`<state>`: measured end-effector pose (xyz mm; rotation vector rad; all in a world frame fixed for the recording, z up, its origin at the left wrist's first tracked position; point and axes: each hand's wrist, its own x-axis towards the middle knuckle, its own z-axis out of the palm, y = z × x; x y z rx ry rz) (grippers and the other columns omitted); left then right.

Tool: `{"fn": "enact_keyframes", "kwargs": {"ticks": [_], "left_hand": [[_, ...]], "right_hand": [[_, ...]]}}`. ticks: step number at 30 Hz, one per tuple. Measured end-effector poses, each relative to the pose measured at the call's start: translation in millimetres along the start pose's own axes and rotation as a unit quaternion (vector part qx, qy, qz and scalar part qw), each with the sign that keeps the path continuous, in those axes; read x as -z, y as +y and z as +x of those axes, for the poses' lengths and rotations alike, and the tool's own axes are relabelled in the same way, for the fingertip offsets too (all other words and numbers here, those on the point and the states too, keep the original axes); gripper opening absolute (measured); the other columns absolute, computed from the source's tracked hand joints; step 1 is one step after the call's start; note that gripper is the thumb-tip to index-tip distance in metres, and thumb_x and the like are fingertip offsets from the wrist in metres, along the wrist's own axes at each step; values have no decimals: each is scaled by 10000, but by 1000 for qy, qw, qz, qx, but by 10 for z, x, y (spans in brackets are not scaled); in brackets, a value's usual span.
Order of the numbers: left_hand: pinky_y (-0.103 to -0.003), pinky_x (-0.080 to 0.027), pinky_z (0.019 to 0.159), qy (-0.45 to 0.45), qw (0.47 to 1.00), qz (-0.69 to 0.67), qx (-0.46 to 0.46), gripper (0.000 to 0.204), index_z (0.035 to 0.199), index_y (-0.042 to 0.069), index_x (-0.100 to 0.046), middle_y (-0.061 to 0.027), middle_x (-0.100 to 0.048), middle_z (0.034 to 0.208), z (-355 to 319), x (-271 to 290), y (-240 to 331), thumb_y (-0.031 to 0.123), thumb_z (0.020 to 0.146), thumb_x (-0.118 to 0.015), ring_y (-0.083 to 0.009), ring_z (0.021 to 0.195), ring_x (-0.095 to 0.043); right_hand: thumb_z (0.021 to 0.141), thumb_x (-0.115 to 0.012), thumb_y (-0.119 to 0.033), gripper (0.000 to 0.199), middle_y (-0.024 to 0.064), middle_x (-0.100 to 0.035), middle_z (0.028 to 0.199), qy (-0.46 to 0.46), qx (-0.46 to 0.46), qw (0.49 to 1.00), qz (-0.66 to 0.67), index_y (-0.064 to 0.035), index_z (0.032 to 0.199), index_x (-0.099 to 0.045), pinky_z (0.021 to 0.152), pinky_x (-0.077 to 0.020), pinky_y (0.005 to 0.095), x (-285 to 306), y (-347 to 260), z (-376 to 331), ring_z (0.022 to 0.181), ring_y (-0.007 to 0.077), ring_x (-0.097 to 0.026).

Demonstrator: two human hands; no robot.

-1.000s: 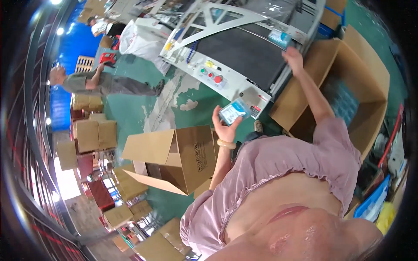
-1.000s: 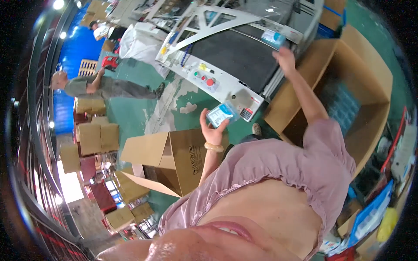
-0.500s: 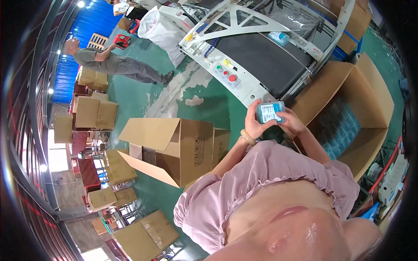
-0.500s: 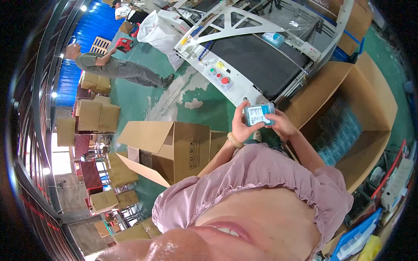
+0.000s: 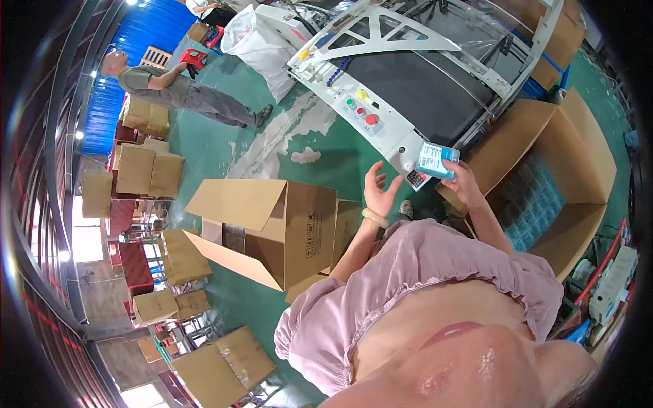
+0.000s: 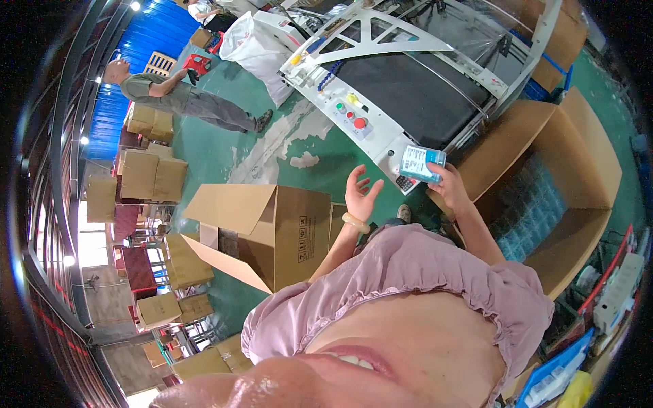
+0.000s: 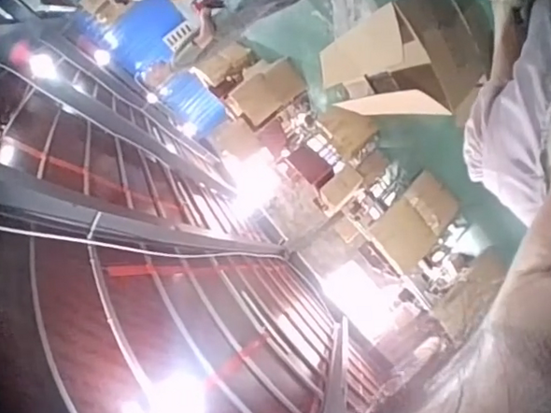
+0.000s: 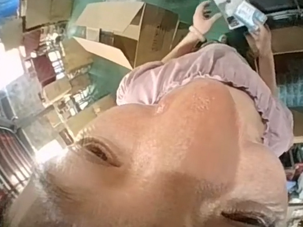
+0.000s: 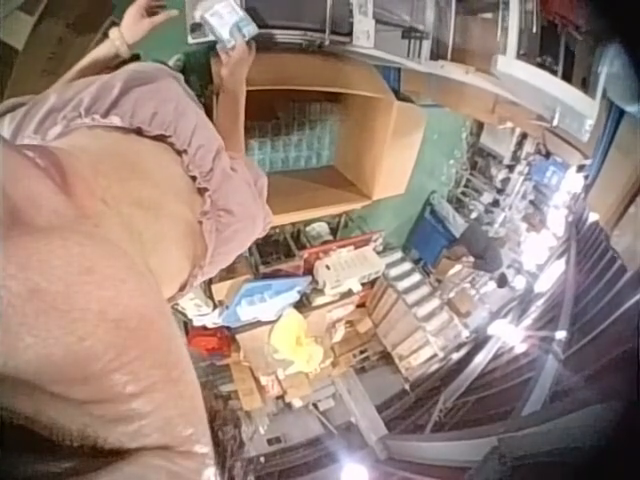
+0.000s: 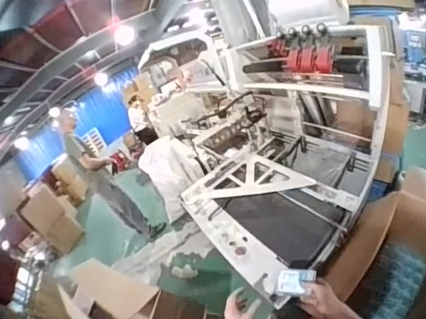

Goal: Packaging individual product boxes into larger shipping cartons at a factory station.

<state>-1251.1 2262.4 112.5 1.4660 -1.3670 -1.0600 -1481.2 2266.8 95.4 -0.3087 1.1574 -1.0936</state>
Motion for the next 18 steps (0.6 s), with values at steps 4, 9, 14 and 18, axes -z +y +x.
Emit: {"fn": "enact_keyframes", "kwargs": {"ticks": [4,9,14,18], "left_hand": [[-295,-438,771,6,1000,1,5,582,1215,70,-423,-72,-478,1166,-2,46,-11,132,714,-712,-185,962,-515],[-253,-439,748,13,997,-66,-33,504,1190,59,-435,-64,-489,1128,116,54,-191,67,747,-674,-156,933,-521],[-236,-438,736,-8,996,-91,7,462,1177,44,-436,-54,-491,1107,212,150,-282,24,765,-644,-134,890,-530],[-236,-437,736,-40,992,-115,15,448,1167,37,-442,-39,-496,1091,163,111,-302,17,767,-642,-124,857,-539]], "right_hand": [[782,-606,-311,356,0,-591,927,25,-6,1000,-4,-77,1043,-546,706,-413,243,-62,-85,-9,804,92,-533],[704,-676,-364,312,-7,-576,716,63,126,989,-43,-94,848,-613,461,-349,213,385,-238,569,559,89,-491],[652,-748,-343,350,5,-557,692,213,190,958,5,-78,833,-606,439,-347,238,730,-1034,934,536,92,-484],[624,-773,-316,320,7,-530,637,341,177,923,-36,-75,765,-618,414,-317,254,1510,-1439,1246,486,96,-454]]}}
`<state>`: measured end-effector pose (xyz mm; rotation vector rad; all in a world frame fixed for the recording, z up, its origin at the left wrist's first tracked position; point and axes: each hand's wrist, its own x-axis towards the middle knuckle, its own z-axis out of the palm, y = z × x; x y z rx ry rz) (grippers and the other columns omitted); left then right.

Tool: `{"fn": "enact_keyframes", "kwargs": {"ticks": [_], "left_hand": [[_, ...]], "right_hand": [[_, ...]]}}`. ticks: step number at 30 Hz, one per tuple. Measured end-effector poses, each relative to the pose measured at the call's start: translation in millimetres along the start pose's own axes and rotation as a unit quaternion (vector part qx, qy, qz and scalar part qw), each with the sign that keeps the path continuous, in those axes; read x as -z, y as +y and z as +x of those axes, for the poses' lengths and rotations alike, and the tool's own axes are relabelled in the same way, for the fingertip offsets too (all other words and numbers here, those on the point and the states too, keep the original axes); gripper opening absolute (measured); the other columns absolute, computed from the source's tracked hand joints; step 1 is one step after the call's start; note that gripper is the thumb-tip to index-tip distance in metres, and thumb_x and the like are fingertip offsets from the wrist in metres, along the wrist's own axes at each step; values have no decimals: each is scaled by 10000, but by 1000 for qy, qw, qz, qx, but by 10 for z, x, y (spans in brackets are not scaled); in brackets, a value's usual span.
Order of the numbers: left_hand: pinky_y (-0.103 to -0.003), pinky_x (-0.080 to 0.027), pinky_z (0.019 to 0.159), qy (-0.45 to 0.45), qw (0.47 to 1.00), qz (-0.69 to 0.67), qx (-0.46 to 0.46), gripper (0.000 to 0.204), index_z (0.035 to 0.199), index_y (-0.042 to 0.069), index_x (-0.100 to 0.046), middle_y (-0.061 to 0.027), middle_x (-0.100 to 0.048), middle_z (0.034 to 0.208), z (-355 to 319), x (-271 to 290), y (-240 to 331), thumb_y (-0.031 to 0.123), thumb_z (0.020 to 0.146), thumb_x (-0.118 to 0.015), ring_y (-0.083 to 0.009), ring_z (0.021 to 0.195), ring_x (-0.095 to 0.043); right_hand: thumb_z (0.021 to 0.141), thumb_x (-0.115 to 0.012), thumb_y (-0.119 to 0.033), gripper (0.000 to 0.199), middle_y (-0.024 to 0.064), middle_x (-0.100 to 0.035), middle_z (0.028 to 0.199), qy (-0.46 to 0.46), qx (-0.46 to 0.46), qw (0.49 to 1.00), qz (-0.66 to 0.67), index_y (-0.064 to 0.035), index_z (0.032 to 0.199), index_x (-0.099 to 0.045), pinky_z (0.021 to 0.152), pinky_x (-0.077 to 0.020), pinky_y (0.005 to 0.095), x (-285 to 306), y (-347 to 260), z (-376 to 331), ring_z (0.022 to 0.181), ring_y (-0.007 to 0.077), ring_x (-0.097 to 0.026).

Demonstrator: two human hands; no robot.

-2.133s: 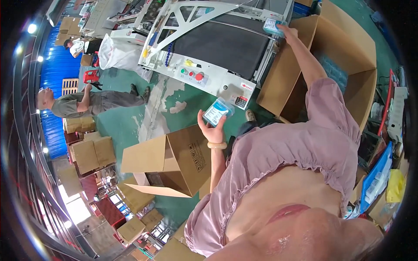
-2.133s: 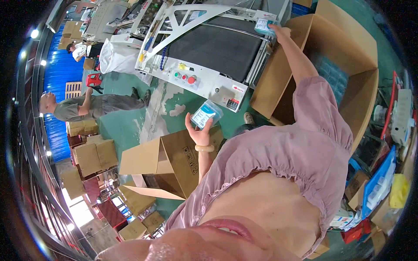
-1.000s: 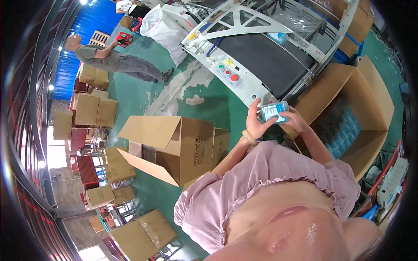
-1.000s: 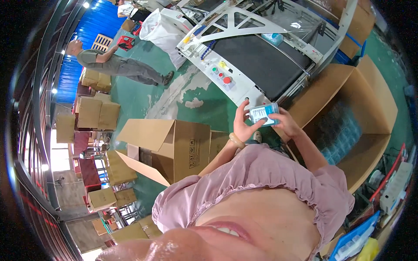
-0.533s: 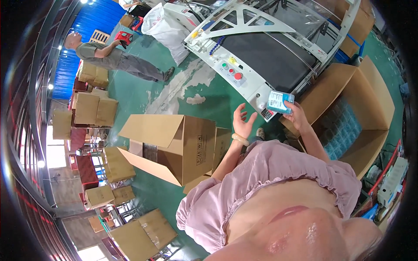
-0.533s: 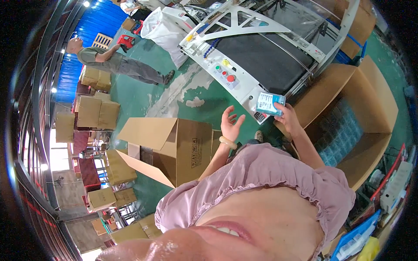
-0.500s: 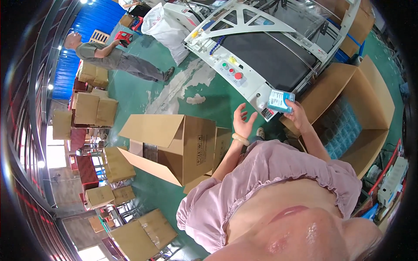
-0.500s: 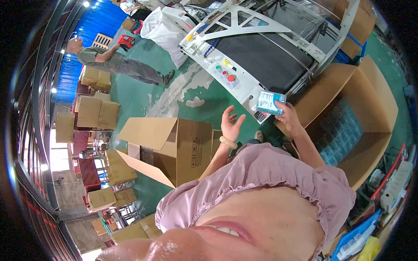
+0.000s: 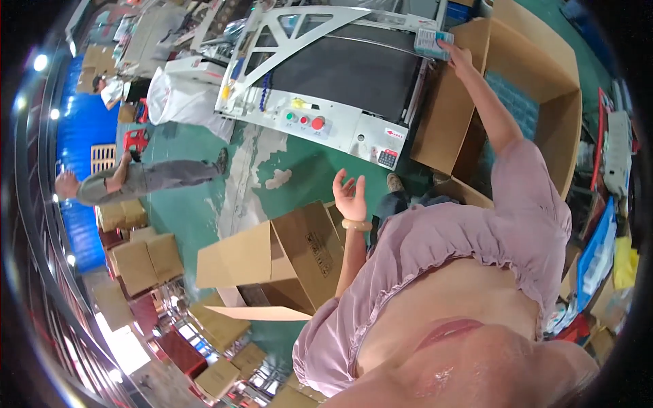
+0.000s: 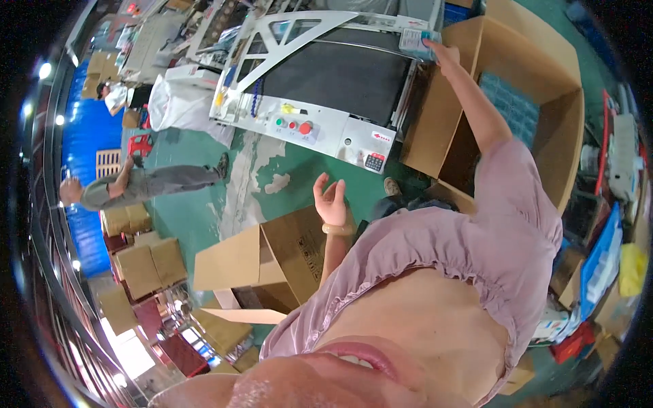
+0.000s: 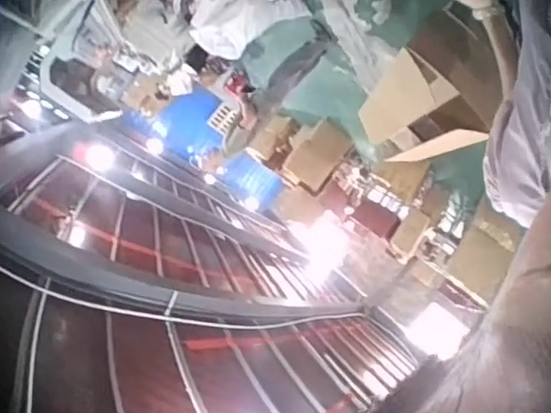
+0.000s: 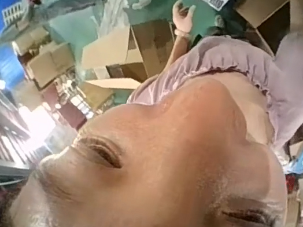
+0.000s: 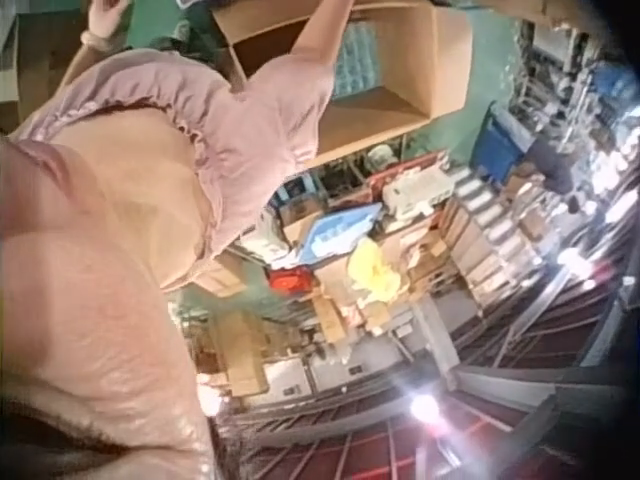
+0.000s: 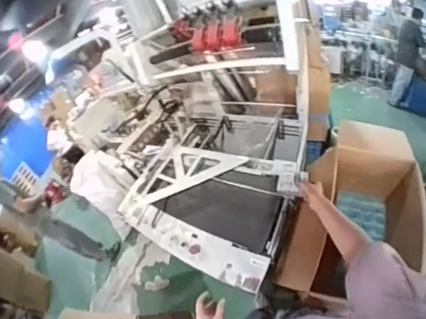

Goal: Packaging individual product boxes into larger shipping cartons at a factory station.

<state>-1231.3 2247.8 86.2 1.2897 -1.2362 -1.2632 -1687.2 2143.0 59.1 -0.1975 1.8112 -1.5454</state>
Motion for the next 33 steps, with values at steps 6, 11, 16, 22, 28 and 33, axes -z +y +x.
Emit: {"fn": "enact_keyframes", "kwargs": {"ticks": [6,11,16,22,28,33], "left_hand": [[-224,-441,739,-65,996,-2,52,399,1147,22,-454,-36,-529,1030,-115,-41,-103,-19,782,-609,-123,871,-554],[-223,-447,751,-94,994,-12,57,371,1137,12,-457,-40,-546,998,-235,-477,-161,-42,792,-583,-120,881,-560],[-227,-447,767,-178,981,-34,73,361,1137,10,-457,-44,-547,1006,-450,-1447,72,-39,800,-575,-119,893,-553],[-234,-447,761,-354,912,-89,189,366,1127,16,-476,-45,-557,968,-829,-2922,258,18,786,-607,-107,865,-532],[-320,-393,887,-284,932,68,215,431,1172,43,-478,-104,-513,1140,-929,-4597,-1055,228,808,-614,-213,1031,-483],[-368,-311,980,-103,794,-264,539,633,1273,49,-401,-159,-413,1272,40,-4492,-3075,354,768,-633,-276,1164,-379]], "right_hand": [[586,-790,-329,435,46,-534,632,66,7,998,0,26,751,-600,424,-356,284,-223,249,497,493,134,-479],[523,-791,-445,624,128,-613,772,131,35,980,-144,66,814,-582,538,-469,329,-631,423,718,655,226,-597],[643,-717,-457,600,128,-625,867,-27,74,977,-197,30,965,-580,573,-493,343,-335,237,596,720,238,-616],[797,-594,-324,352,97,-637,849,-40,304,926,-221,-71,1041,-576,611,-480,404,978,92,225,729,268,-607],[778,-567,-246,291,160,-590,963,113,228,816,-520,-55,998,-571,690,-458,387,3253,1542,1323,829,329,-562],[778,-550,-330,359,177,-548,1066,128,402,674,-606,-60,1012,-587,757,-418,443,2265,2079,2148,908,337,-509]]}}
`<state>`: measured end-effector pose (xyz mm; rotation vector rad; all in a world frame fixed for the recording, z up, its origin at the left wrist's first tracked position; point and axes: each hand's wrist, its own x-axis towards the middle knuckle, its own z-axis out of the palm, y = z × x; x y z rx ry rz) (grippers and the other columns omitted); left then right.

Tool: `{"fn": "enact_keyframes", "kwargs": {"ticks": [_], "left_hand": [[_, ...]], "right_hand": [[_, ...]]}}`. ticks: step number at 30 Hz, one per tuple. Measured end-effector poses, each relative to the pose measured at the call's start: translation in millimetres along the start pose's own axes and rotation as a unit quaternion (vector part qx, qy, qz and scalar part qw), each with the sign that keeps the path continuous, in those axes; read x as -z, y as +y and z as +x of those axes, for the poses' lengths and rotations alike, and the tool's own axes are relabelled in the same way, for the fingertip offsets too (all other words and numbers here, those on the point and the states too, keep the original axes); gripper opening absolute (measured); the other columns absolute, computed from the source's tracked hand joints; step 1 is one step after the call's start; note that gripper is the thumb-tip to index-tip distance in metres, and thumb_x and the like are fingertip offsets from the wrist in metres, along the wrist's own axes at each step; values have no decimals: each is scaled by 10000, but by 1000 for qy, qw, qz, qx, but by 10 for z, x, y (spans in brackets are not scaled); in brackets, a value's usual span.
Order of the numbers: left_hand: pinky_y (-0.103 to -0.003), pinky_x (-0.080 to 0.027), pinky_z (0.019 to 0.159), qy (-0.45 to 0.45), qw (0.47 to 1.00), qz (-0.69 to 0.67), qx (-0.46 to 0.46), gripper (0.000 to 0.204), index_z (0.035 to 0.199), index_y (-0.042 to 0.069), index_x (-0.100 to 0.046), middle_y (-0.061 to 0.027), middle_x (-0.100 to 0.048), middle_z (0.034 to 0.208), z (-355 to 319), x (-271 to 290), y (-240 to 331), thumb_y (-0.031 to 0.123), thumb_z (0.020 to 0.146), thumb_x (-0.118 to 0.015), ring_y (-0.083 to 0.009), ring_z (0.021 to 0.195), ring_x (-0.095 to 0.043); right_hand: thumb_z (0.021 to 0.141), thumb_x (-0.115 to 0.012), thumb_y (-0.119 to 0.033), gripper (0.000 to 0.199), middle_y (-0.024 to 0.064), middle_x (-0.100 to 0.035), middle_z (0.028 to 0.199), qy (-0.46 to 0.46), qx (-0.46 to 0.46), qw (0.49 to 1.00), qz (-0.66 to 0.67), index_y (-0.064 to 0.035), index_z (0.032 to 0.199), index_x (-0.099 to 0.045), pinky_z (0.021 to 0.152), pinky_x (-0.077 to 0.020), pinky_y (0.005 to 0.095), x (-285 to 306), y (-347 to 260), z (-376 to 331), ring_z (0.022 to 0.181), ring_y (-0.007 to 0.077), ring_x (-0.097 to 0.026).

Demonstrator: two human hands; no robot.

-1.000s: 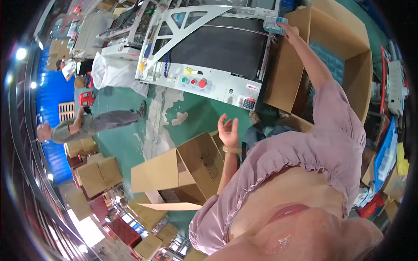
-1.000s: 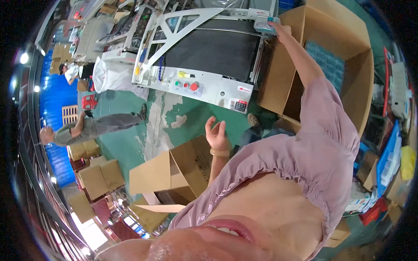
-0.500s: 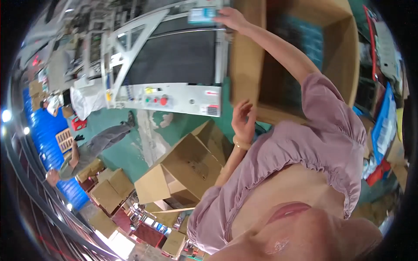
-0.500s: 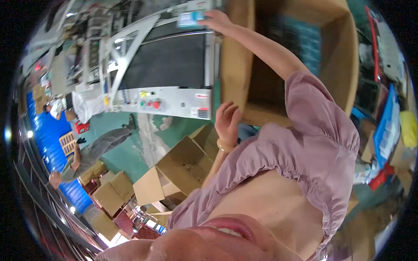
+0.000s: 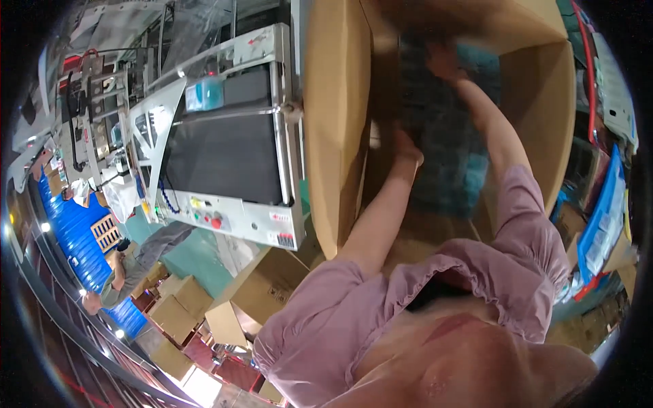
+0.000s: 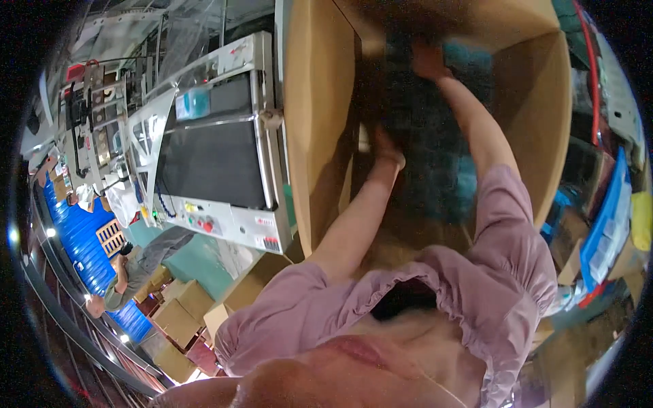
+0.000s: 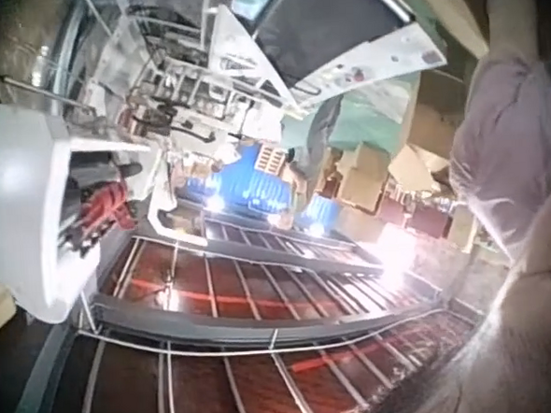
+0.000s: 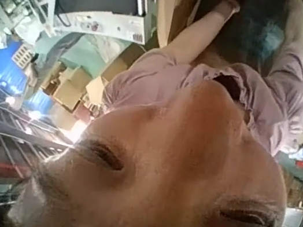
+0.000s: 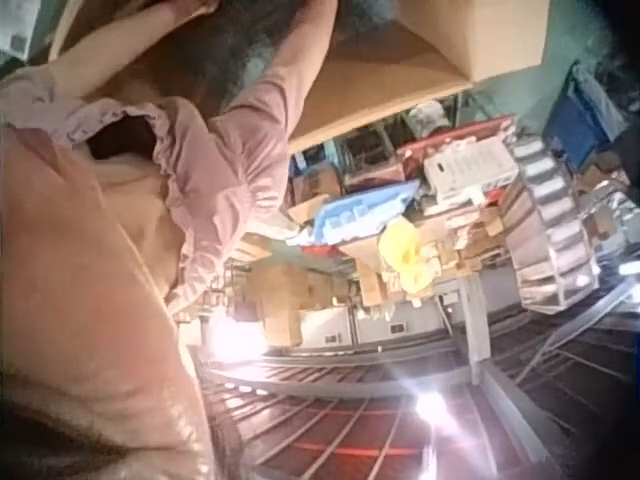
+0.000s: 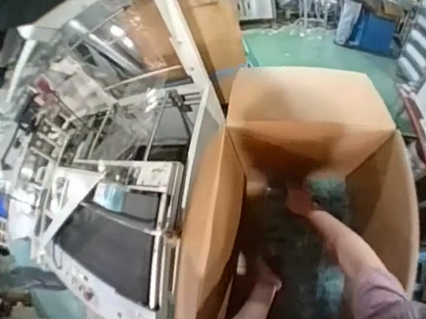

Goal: Packaging individual product boxes into larger shipping cartons at a factory station.

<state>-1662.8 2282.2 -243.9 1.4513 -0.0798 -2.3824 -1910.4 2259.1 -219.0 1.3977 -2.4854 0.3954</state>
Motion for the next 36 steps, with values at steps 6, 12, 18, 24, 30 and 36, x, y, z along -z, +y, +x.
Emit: {"fn": "enact_keyframes", "kwargs": {"ticks": [6,12,18,24,30,36], "left_hand": [[-371,-258,1030,68,994,70,54,787,1366,70,-219,-131,-284,1373,-311,-530,-137,461,771,-553,-270,1238,-300],[-386,-271,1027,-166,955,237,-59,741,1376,89,-152,-108,-282,1376,-366,-429,53,454,816,-472,-252,1223,-319],[-363,-330,961,-253,944,202,-70,684,1357,92,-195,-95,-349,1314,-987,-704,237,342,804,-512,-218,1152,-384],[-309,-438,831,-385,921,11,65,647,1312,84,-327,-86,-487,1187,-2122,-1062,366,121,751,-645,-161,1021,-499],[-300,-386,907,-458,817,279,-213,760,1274,39,-381,-89,-486,1183,-3541,-965,1572,83,613,-754,-166,1060,-467],[-334,-316,990,-342,732,398,-435,962,1304,37,-317,-81,-427,1254,-4341,287,2456,83,487,-824,-172,1160,-386]], "right_hand": [[733,-553,-530,564,190,-493,1118,-42,-106,992,-57,-61,1044,-598,862,-336,502,-408,289,-211,1074,350,-378],[609,-604,-644,714,186,-512,1077,-142,-58,988,-9,-67,1029,-595,826,-400,455,100,-215,142,1011,350,-468],[668,-677,-444,742,272,-383,1217,-73,-194,960,190,-55,1237,-401,898,-365,466,1225,-284,95,1089,417,-401],[755,-644,-239,615,154,-369,1275,141,35,921,363,5,1249,-369,988,-254,448,3793,-406,-13,1186,285,-340],[724,-597,-434,722,195,-347,1271,240,163,867,406,-19,1261,-351,964,-260,471,4930,-1614,-34,1161,323,-353],[683,-590,-506,784,234,-353,1245,172,275,819,474,-31,1259,-349,926,-288,469,5079,-2992,-195,1115,337,-380]]}}
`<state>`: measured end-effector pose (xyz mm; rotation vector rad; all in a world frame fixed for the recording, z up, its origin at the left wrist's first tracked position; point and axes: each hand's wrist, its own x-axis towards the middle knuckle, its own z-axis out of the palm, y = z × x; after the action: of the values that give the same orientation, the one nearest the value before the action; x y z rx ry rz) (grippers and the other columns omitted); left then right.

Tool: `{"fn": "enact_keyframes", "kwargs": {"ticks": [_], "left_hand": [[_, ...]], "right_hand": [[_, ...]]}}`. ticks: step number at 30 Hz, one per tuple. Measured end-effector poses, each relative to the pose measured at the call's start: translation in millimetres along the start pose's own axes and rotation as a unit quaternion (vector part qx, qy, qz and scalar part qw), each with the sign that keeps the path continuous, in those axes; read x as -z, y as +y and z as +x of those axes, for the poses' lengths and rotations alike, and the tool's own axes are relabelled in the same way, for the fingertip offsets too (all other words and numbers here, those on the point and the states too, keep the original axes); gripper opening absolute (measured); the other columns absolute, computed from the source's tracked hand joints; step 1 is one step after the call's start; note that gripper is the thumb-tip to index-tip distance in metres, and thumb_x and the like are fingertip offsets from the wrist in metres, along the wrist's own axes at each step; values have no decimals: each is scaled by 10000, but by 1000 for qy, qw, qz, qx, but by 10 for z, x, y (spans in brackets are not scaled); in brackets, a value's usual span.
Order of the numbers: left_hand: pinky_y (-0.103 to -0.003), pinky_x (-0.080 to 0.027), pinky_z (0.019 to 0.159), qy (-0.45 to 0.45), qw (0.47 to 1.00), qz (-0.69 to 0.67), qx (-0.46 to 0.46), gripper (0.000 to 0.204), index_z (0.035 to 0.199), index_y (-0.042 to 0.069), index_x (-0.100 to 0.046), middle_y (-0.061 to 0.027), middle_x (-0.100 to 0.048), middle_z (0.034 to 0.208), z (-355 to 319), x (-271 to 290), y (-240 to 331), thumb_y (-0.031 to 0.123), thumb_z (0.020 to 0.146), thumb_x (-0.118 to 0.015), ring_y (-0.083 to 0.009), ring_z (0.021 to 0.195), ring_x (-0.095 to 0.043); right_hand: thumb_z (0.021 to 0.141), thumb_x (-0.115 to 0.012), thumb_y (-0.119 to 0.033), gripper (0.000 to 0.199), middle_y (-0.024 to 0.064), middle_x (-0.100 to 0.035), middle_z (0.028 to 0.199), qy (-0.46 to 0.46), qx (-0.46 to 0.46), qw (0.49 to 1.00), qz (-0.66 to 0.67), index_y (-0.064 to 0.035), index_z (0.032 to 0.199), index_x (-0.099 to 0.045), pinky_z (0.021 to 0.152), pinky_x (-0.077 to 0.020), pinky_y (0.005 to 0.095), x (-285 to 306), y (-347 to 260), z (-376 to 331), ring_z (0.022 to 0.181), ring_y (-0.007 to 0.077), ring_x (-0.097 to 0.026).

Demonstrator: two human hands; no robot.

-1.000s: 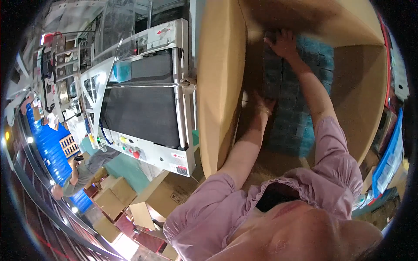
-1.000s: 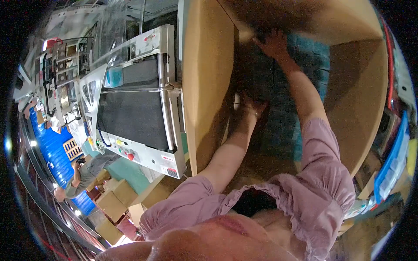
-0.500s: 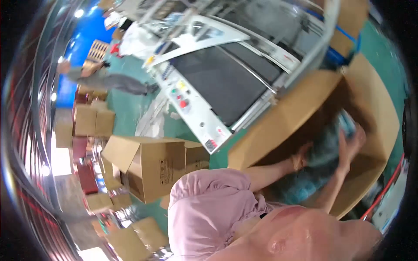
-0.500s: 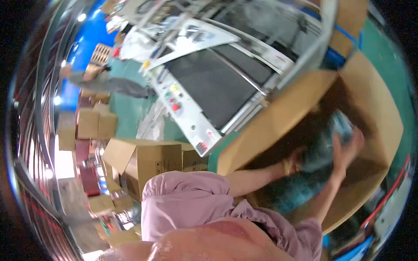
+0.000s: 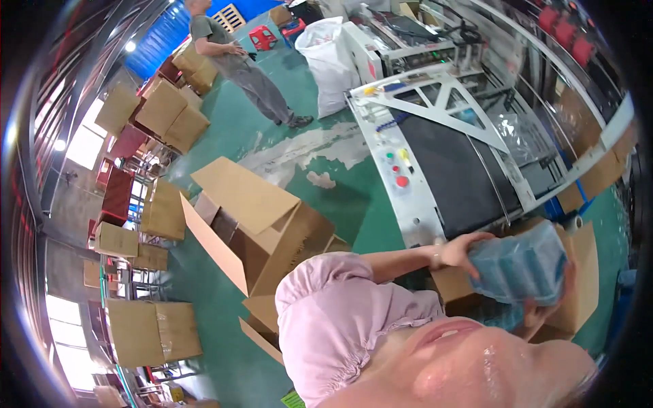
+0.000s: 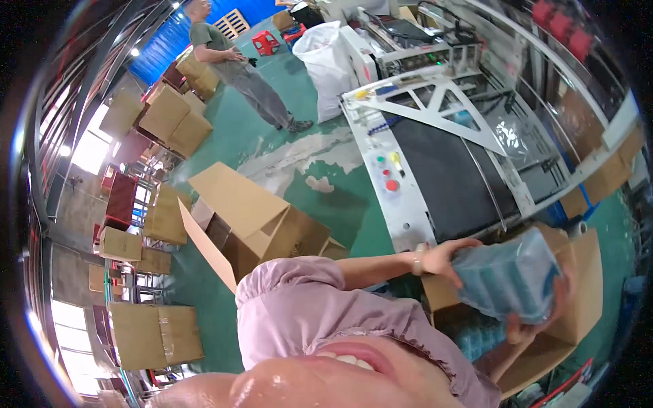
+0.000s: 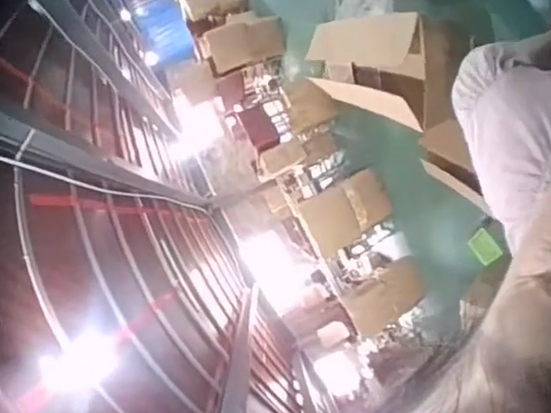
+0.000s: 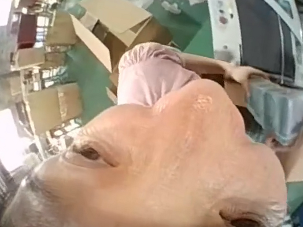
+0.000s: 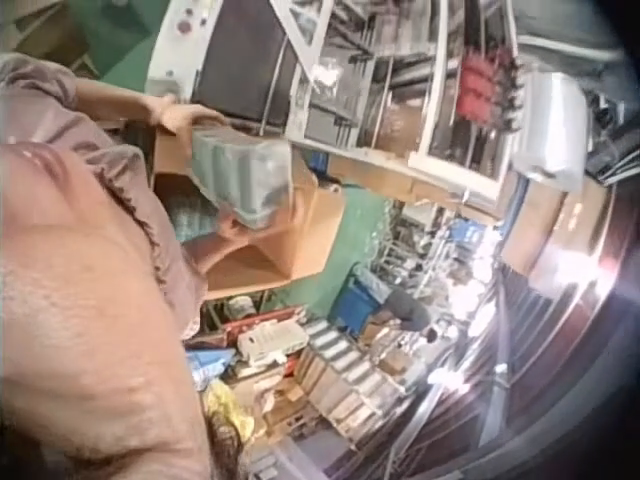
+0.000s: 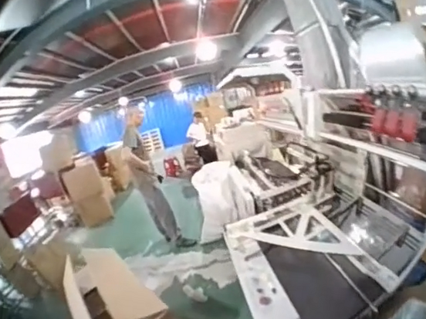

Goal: Packaging individual product boxes into larger shipping cartons at a factory station.

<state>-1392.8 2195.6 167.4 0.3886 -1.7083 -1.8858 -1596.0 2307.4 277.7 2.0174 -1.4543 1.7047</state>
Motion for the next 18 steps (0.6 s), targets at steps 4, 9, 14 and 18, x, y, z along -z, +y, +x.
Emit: {"fn": "enact_keyframes", "kwargs": {"ticks": [4,9,14,18], "left_hand": [[-314,-309,980,84,993,-77,-12,975,1304,39,-318,-64,-423,1250,-766,542,-159,125,486,-841,-156,1141,-393],[-317,-282,998,187,979,-80,-21,1000,1311,49,-296,-51,-422,1243,-1046,997,-379,149,488,-854,-155,1156,-380],[-321,-305,993,235,962,-131,35,1031,1327,61,-267,-54,-381,1273,-1151,1189,-166,89,478,-852,-178,1176,-376],[-327,-330,975,214,966,-132,-50,1053,1336,61,-248,-67,-397,1258,-1106,1189,-401,84,476,-855,-175,1165,-390]], "right_hand": [[628,-653,-443,803,220,-390,1193,-147,30,973,173,-7,1236,-360,881,-333,443,-784,-227,331,1049,318,-426],[542,-704,-329,795,187,-429,1114,-221,-114,935,251,27,1181,-391,838,-374,382,-1310,-627,612,985,291,-463],[497,-698,-302,785,172,-437,1105,-278,-85,931,222,23,1148,-404,831,-374,342,-1548,-608,853,988,252,-466],[534,-700,-313,791,135,-444,1162,-108,-137,951,255,4,1193,-398,901,-360,345,-1539,-43,686,1083,238,-446]]}}
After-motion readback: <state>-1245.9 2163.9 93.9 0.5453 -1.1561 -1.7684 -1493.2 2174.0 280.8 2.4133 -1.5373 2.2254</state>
